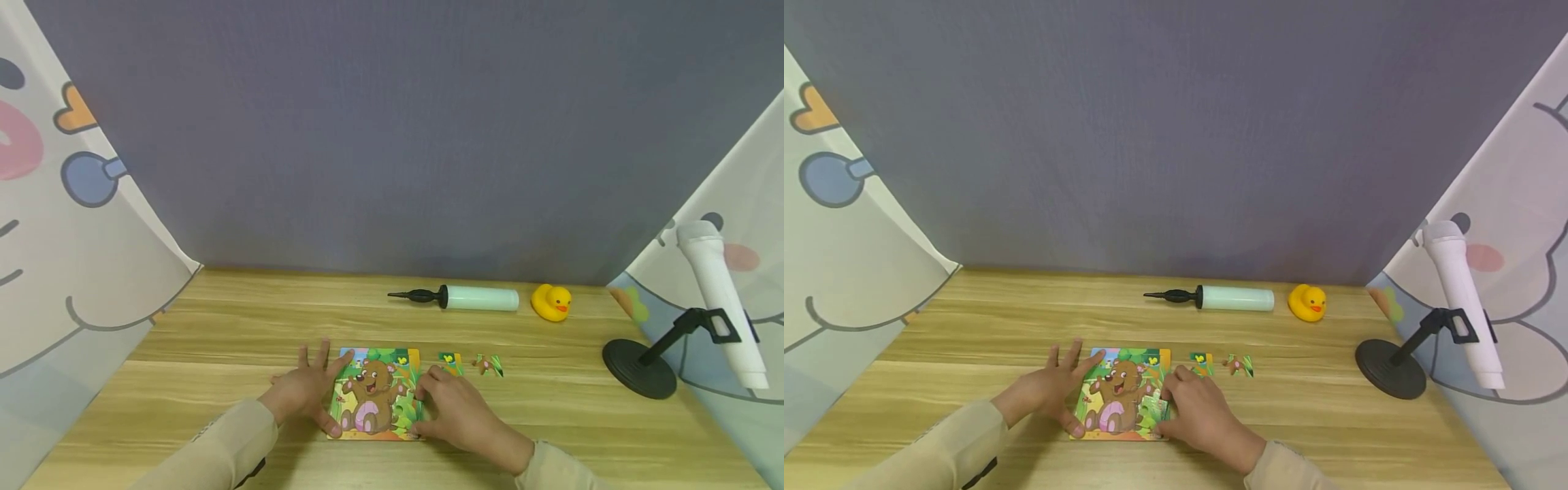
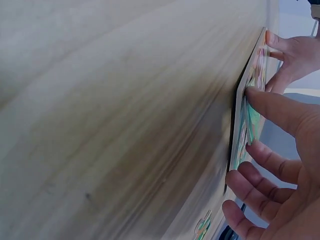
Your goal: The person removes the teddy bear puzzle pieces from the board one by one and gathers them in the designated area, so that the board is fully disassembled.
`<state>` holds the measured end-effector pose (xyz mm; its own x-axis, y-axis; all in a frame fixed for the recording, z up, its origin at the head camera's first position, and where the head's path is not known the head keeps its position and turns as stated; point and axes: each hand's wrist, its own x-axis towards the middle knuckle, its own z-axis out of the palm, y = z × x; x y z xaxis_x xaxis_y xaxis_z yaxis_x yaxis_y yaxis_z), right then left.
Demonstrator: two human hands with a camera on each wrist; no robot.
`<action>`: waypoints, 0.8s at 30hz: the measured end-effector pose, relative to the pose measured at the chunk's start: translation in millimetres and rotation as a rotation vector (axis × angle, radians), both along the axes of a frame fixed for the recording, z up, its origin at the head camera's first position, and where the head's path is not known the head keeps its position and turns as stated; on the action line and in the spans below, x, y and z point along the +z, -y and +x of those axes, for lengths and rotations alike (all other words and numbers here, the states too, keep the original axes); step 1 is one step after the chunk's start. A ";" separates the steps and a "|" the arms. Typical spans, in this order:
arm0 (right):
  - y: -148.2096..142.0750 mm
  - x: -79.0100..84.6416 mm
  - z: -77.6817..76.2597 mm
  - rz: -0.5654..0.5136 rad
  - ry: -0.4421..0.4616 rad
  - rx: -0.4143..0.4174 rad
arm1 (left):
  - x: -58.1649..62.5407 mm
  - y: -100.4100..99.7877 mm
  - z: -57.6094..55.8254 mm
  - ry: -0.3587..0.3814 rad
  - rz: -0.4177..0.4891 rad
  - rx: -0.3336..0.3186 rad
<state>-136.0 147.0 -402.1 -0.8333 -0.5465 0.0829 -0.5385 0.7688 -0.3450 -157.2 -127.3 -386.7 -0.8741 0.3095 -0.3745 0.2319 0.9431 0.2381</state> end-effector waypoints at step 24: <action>2.8 0.2 -13.1 -0.037 0.086 0.032 | -2.8 0.5 -1.1 0.006 0.004 0.011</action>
<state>-149.0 144.2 -402.0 -0.8201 -0.5713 0.0319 -0.5300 0.7375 -0.4187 -158.3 -127.8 -389.5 -0.8753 0.3009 -0.3785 0.2198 0.9448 0.2429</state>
